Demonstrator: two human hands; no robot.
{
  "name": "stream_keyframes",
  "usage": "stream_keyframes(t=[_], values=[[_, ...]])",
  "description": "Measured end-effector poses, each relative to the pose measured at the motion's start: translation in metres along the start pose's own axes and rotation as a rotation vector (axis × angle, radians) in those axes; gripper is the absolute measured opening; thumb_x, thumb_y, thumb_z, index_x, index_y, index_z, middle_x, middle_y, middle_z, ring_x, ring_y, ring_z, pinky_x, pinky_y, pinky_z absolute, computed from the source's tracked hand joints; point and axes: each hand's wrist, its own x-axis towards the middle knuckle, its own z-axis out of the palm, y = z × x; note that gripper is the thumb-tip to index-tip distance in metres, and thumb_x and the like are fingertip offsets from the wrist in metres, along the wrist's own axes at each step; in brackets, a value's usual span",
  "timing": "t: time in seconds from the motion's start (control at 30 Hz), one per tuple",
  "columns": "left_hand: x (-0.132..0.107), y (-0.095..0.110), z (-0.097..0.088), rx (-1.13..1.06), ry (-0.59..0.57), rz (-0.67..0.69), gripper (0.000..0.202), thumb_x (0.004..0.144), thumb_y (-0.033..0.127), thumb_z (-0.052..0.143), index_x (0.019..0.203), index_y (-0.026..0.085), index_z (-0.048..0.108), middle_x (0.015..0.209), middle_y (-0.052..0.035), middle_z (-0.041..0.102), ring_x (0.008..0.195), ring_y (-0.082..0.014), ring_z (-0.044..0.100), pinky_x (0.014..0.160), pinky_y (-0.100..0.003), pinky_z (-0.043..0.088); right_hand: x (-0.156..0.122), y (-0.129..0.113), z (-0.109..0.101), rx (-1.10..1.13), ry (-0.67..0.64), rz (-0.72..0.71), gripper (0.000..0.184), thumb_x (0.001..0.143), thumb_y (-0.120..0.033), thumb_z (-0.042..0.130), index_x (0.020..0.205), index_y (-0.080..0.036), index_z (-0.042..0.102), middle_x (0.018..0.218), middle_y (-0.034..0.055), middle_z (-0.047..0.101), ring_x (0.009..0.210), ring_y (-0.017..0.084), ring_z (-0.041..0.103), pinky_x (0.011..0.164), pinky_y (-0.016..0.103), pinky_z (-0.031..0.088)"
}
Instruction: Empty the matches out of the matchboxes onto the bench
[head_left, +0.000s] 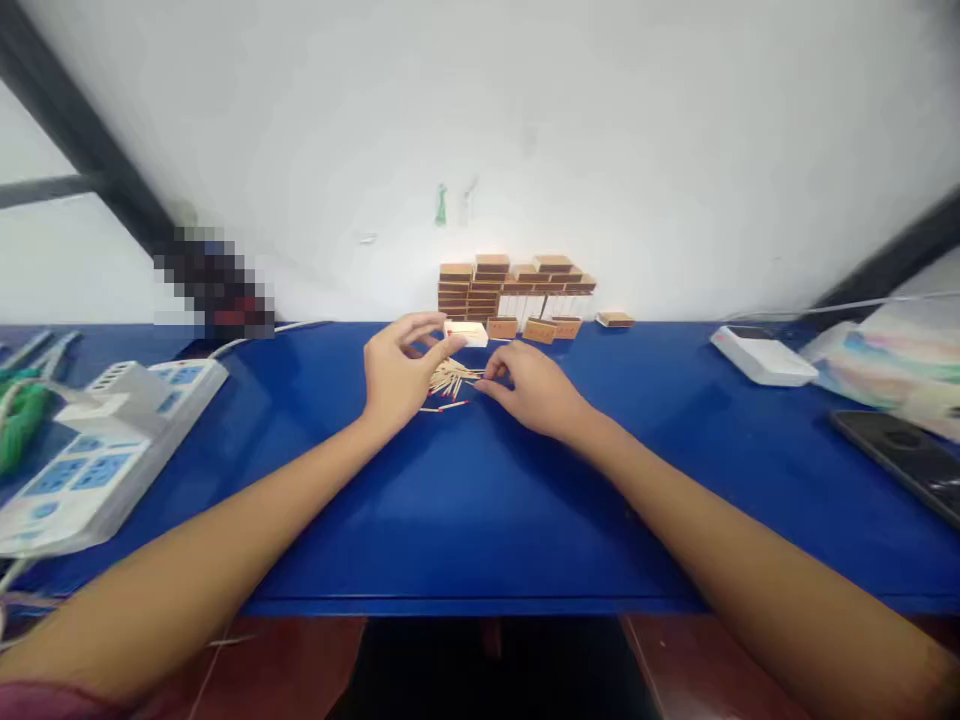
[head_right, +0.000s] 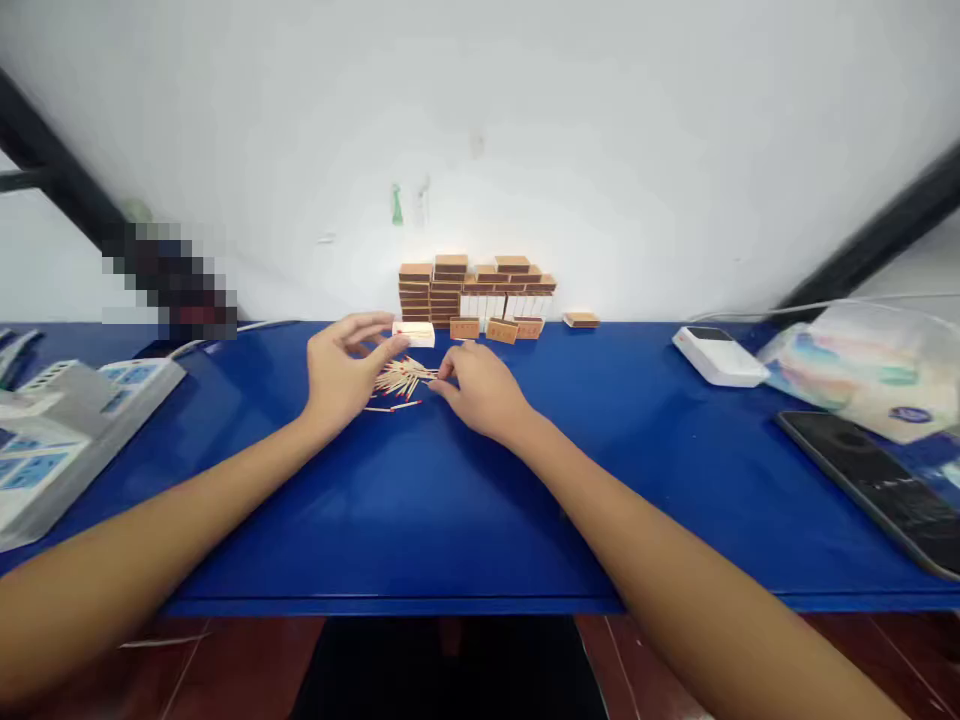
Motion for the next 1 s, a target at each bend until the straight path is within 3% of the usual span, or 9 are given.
stream_keyframes(t=[0.17, 0.3, 0.4, 0.5, 0.57, 0.8, 1.0], values=[[0.000, 0.001, 0.001, -0.003, -0.005, -0.011, 0.035, 0.079, 0.038, 0.092, 0.107, 0.020, 0.082, 0.104, -0.0073, 0.084, 0.082, -0.0179, 0.077, 0.067, -0.027, 0.055, 0.002, -0.007, 0.006, 0.011, -0.083, 0.018, 0.021, 0.097, -0.026, 0.077, 0.081, -0.020, 0.067, 0.090, 0.0074, 0.070, 0.089, 0.023, 0.063, 0.083, 0.036, 0.047], [0.001, 0.000, 0.001, -0.007, 0.004, -0.040, 0.036, 0.078, 0.038, 0.093, 0.108, 0.020, 0.082, 0.103, -0.0075, 0.084, 0.082, -0.0188, 0.077, 0.067, -0.028, 0.055, 0.002, -0.004, -0.005, 0.134, -0.002, 0.028, 0.019, 0.101, -0.024, 0.071, 0.083, -0.020, 0.064, 0.089, 0.0065, 0.070, 0.087, 0.022, 0.062, 0.083, 0.037, 0.048], [0.001, -0.002, 0.000, -0.002, 0.003, -0.062, 0.038, 0.078, 0.040, 0.093, 0.108, 0.019, 0.082, 0.104, -0.0082, 0.084, 0.083, -0.0195, 0.077, 0.071, -0.030, 0.056, 0.004, 0.004, -0.017, 0.286, 0.138, 0.094, 0.004, 0.102, -0.021, 0.064, 0.100, -0.019, 0.067, 0.088, 0.0041, 0.069, 0.078, 0.020, 0.060, 0.078, 0.036, 0.049], [0.000, -0.003, 0.000, -0.010, -0.003, -0.073, 0.039, 0.078, 0.041, 0.093, 0.109, 0.019, 0.082, 0.105, -0.0086, 0.084, 0.083, -0.0196, 0.077, 0.072, -0.030, 0.056, 0.006, 0.009, -0.028, 0.448, 0.205, 0.117, 0.030, 0.102, -0.017, 0.058, 0.131, -0.021, 0.066, 0.089, 0.0025, 0.067, 0.078, 0.019, 0.061, 0.079, 0.036, 0.052], [-0.002, -0.002, 0.001, -0.017, -0.018, -0.075, 0.039, 0.078, 0.040, 0.093, 0.108, 0.019, 0.082, 0.104, -0.0084, 0.084, 0.082, -0.0192, 0.077, 0.071, -0.030, 0.056, 0.007, 0.008, -0.033, 0.536, 0.200, 0.143, 0.038, 0.102, -0.017, 0.055, 0.138, -0.023, 0.065, 0.090, 0.0025, 0.067, 0.080, 0.019, 0.062, 0.079, 0.036, 0.053], [-0.014, 0.012, 0.005, -0.020, -0.096, -0.032, 0.036, 0.079, 0.038, 0.094, 0.108, 0.022, 0.082, 0.102, -0.0055, 0.084, 0.081, -0.0181, 0.075, 0.067, -0.028, 0.055, 0.007, -0.005, -0.040, 0.864, 0.239, 0.373, 0.019, 0.090, -0.025, 0.074, 0.106, -0.016, 0.079, 0.090, 0.0068, 0.076, 0.071, 0.014, 0.060, 0.064, 0.030, 0.048], [-0.019, 0.018, 0.004, -0.021, -0.093, 0.023, 0.037, 0.079, 0.043, 0.094, 0.108, 0.023, 0.082, 0.105, -0.0053, 0.083, 0.082, -0.0174, 0.074, 0.067, -0.028, 0.056, 0.002, -0.012, -0.032, 1.052, 0.229, 0.369, 0.036, 0.077, -0.047, 0.090, 0.096, -0.019, 0.079, 0.099, 0.0095, 0.081, 0.069, 0.014, 0.058, 0.055, 0.028, 0.042]])
